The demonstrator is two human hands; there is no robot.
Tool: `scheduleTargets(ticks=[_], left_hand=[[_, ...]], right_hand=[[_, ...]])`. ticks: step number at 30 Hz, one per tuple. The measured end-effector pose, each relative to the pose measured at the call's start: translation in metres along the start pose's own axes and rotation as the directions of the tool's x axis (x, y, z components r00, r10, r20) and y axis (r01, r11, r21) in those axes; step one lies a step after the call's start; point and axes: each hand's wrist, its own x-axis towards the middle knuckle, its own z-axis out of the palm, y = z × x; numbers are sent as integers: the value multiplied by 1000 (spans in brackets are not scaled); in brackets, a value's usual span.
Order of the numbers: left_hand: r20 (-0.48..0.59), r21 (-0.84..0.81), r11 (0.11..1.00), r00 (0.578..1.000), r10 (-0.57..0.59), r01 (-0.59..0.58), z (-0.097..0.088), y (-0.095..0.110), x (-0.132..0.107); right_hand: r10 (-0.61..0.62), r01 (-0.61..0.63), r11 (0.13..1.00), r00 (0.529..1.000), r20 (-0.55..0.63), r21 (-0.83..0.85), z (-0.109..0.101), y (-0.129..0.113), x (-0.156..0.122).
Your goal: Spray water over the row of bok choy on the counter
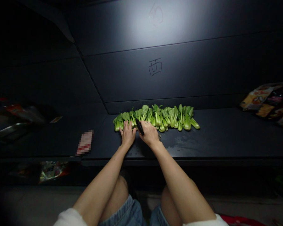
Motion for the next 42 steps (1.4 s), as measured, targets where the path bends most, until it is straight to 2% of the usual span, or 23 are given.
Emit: scheduleTargets(ticks=[6,14,26,33,42], left_hand=[[-20,16,997,997,70,-70,2,6,-1],[-16,8,996,996,86,-86,2,14,-2],[-4,5,995,995,98,-98,6,17,0],[-20,-1,993,992,121,-122,6,21,-3],[-21,1,990,990,138,-138,7,22,-2]], right_hand=[[-5,8,998,999,-51,57,3,9,-3],[10,-4,995,998,-61,102,-3,10,-4],[35,-33,997,999,26,-75,-16,4,-7],[63,-51,989,994,85,-142,-21,6,-7],[72,-56,984,993,95,-168,-27,12,-10]])
